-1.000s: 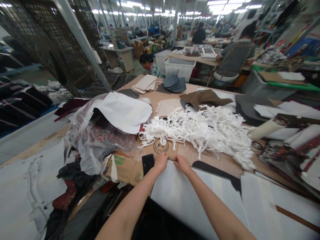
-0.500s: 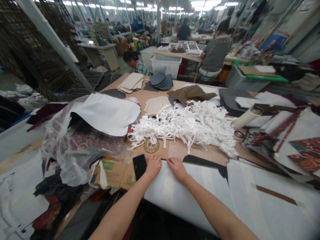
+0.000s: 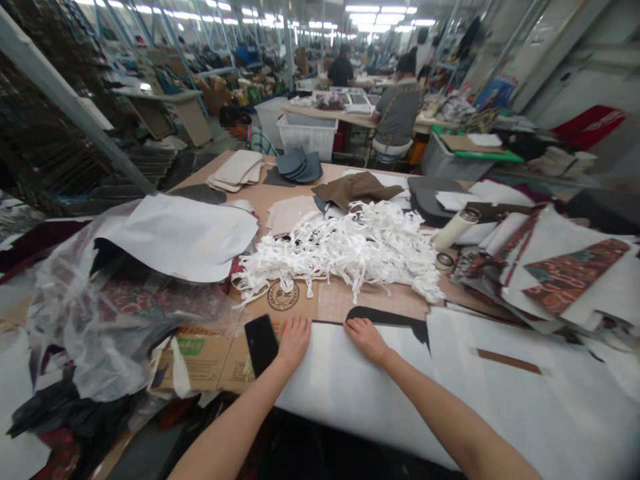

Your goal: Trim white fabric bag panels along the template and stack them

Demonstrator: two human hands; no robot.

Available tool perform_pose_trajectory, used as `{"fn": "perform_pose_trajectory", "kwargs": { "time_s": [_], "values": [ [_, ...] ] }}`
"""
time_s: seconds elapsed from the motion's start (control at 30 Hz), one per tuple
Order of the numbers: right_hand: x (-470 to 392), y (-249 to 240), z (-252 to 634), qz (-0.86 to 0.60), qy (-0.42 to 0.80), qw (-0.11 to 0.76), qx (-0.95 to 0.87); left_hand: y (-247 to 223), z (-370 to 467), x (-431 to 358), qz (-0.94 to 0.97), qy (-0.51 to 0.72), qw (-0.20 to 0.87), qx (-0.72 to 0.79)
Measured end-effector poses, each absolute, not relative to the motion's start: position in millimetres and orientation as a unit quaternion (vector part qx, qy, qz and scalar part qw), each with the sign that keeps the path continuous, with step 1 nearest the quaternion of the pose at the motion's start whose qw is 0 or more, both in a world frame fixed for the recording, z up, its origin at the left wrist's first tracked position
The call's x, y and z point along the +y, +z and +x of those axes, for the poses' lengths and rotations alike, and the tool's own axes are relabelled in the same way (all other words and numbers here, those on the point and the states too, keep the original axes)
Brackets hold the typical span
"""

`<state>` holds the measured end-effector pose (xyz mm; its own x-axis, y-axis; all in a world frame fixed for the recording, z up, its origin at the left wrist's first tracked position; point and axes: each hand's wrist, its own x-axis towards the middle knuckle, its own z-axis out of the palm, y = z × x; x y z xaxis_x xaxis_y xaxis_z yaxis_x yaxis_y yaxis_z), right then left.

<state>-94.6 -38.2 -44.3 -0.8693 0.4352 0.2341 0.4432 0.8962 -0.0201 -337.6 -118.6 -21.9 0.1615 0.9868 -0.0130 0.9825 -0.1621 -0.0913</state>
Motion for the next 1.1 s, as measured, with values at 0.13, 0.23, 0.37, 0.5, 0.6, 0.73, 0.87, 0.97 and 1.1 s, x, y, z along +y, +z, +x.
{"fn": "perform_pose_trajectory", "kwargs": {
  "time_s": [0.13, 0.23, 0.37, 0.5, 0.6, 0.73, 0.87, 0.97, 1.1],
  "values": [
    [-35.9, -44.5, -65.4, -0.243, -0.022, 0.118, -0.963, -23.7, -338.5, -118.3, -0.775, 0.031, 0.024, -0.631],
    [-34.2, -43.7, -43.6, -0.249, -0.026, 0.115, -0.961, -22.1, -337.3, -118.0, -0.774, 0.044, 0.033, -0.630],
    [-31.2, -41.5, -15.3, -0.252, -0.035, 0.103, -0.962, -16.5, -333.9, -118.0, -0.770, 0.062, 0.051, -0.633],
    [-29.0, -40.5, 16.0, -0.272, -0.040, 0.091, -0.957, -12.8, -332.9, -118.4, -0.771, 0.056, 0.051, -0.633],
    [-28.6, -40.9, 41.0, -0.299, -0.036, 0.088, -0.949, -12.1, -333.2, -118.5, -0.768, 0.047, 0.047, -0.637],
    [-28.3, -42.2, 65.2, -0.334, -0.029, 0.093, -0.937, -9.7, -331.5, -117.6, -0.769, 0.055, 0.054, -0.634],
    [-25.6, -44.3, 69.4, -0.411, -0.003, 0.090, -0.907, -3.5, -327.2, -114.2, -0.763, 0.075, 0.047, -0.641],
    [-20.4, -43.6, 65.2, -0.460, 0.030, 0.087, -0.883, -0.2, -317.4, -108.0, -0.755, 0.075, 0.041, -0.650],
    [-11.4, -37.9, 61.6, -0.475, 0.078, 0.069, -0.874, -2.9, -279.5, -92.2, -0.780, 0.033, 0.012, -0.624]
  ]
}}
